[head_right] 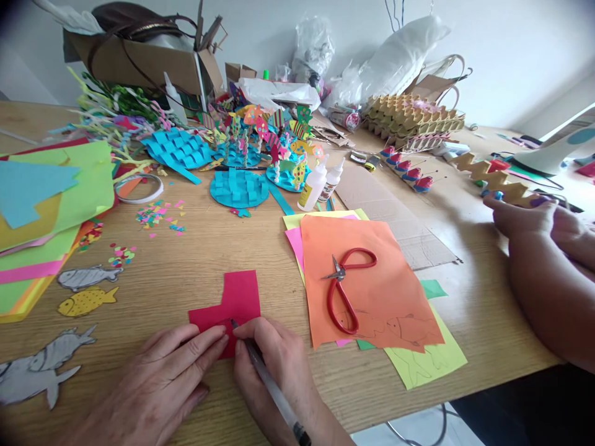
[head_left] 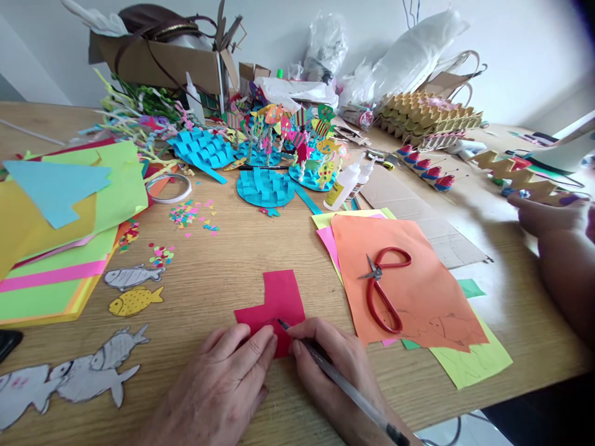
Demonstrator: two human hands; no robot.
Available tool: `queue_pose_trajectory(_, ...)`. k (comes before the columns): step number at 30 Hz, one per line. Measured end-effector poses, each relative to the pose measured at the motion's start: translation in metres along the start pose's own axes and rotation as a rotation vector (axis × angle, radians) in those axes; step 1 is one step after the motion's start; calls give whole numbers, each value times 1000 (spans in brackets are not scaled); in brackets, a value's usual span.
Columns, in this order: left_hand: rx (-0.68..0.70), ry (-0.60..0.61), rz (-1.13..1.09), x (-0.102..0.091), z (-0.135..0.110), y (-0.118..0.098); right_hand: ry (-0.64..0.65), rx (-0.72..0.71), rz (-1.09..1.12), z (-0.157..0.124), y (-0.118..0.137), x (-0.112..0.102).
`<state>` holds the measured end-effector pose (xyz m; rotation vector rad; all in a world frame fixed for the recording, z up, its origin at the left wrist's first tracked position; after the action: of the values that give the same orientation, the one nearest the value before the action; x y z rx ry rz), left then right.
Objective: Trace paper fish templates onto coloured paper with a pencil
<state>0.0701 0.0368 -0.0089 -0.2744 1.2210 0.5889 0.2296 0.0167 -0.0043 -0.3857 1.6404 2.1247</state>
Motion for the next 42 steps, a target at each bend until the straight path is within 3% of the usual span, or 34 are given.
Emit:
queue_pose_trajectory(8,2,-50,9,-3,2,0,5,-6,19,1,0,1)
queue_pose_trajectory(42,-5,-18,-5,3,-2,1,-16,18,-8,0,-2,0)
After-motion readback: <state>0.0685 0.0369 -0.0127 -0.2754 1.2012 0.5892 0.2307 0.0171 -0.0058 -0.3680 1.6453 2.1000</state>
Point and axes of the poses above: each hand's wrist, its own z-axis towards the middle knuckle, its own x-axis out of the palm, y = z × x, the point moved 3 cm from there along z, towards the middle knuckle, and after that the axes turned 10 degrees about z, right-handed, at the moved point
